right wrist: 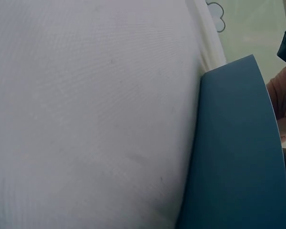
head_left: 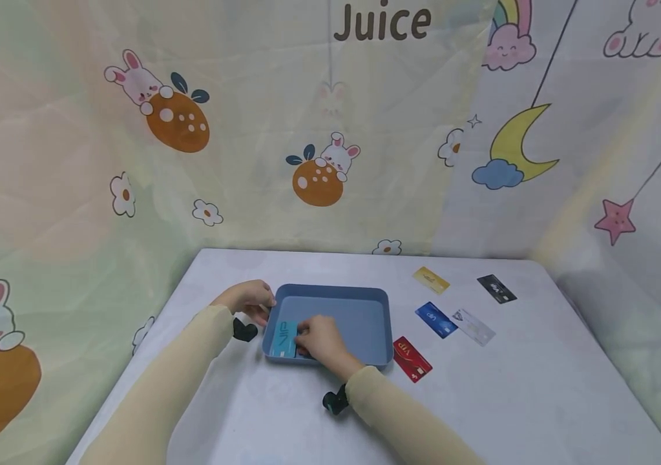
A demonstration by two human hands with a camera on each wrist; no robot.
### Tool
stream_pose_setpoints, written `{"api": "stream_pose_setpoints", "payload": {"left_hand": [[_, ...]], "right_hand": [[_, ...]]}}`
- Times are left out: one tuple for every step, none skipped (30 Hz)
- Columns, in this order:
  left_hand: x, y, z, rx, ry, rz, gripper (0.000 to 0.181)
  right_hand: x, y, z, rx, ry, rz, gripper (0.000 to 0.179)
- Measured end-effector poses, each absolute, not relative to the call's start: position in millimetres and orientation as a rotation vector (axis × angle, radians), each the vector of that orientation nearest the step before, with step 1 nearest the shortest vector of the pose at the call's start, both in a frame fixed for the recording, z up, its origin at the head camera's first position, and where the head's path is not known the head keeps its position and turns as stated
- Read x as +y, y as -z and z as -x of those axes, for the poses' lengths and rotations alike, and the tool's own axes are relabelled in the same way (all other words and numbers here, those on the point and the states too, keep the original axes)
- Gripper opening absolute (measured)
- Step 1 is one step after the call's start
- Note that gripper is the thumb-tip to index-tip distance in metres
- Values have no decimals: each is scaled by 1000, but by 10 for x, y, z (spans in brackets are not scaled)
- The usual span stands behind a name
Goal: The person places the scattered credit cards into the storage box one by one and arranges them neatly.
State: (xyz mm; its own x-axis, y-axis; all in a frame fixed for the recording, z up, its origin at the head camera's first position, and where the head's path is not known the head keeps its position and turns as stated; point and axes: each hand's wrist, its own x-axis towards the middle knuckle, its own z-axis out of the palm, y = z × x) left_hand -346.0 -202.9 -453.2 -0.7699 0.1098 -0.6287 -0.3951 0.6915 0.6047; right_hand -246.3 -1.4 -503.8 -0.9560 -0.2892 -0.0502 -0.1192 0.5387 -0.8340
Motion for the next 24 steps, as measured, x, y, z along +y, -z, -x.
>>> {"api": "stream_pose_setpoints", "payload": {"left_hand": [[-2027,4535,3460,2249,-1002,219,27],[-2025,4535,3461,2250,-1001,221,27],[-2023,4537,3463,2249,-1001,224,27],[-2021,4539,3466,2248,-1003,228,27],[-2022,4545,3471,2246,-1005,234,27],[-2022,4548,3474,2245,-1006,236,26],[-2022,4550,3478,2245,-1008,236,26],[-2024,4553,3482,2243,-1011,239,26],[-2025,4555,3484,2244,-1012,238,26],[-2027,4558,3488,2245,-1013,237,26],[-2029,4560,3490,2246,-1014,235,26],[-2030,4561,3491,2247,-1013,234,26],[-2030,4563,3493,2247,-1014,234,26],[-2030,4564,3494,2247,-1014,233,26],[-2028,4563,3493,2247,-1013,232,26],[-2027,4565,3493,2247,-1012,233,25],[-2025,4564,3493,2247,-1010,234,25],[-2023,4564,3492,2246,-1010,237,24],[-2022,4562,3490,2247,-1009,238,24],[-2022,4558,3487,2246,-1008,239,23],[-2021,4554,3484,2247,-1007,241,22],[-2021,4551,3483,2246,-1006,243,22],[-2022,4546,3482,2247,-1005,245,22],[-2022,4539,3477,2251,-1003,243,22]], "right_hand": [[-17,5033,2461,2618,1355,361,27],[-19,5029,2461,2639,1333,370,26],[-20,5030,2462,2663,1305,379,24],[-21,5032,2463,2680,1284,385,23],[-21,5035,2466,2695,1268,389,22],[-21,5040,2469,2704,1256,391,22],[-22,5044,2472,2710,1249,392,21],[-21,5049,2475,2708,1250,390,22],[-22,5056,2478,2702,1255,386,23],[-22,5064,2482,2683,1274,368,26],[-22,5069,2487,2657,1301,350,31],[-21,5074,2491,2629,1328,328,36],[-21,5078,2496,2604,1351,308,42],[-18,5081,2502,2592,1358,294,49],[-17,5085,2511,2590,1352,284,57],[-14,5085,2522,2589,1339,275,64],[-10,5079,2527,2592,1320,279,69],[-7,5075,2531,2582,1317,280,69],[-2,5071,2535,2573,1312,282,70],[3,5065,2535,2559,1315,282,69],[6,5062,2536,2527,1340,271,67],[11,5059,2532,2492,1373,260,64],[17,5054,2526,2458,1413,250,60],[22,5055,2526,2428,1450,239,56]]}}
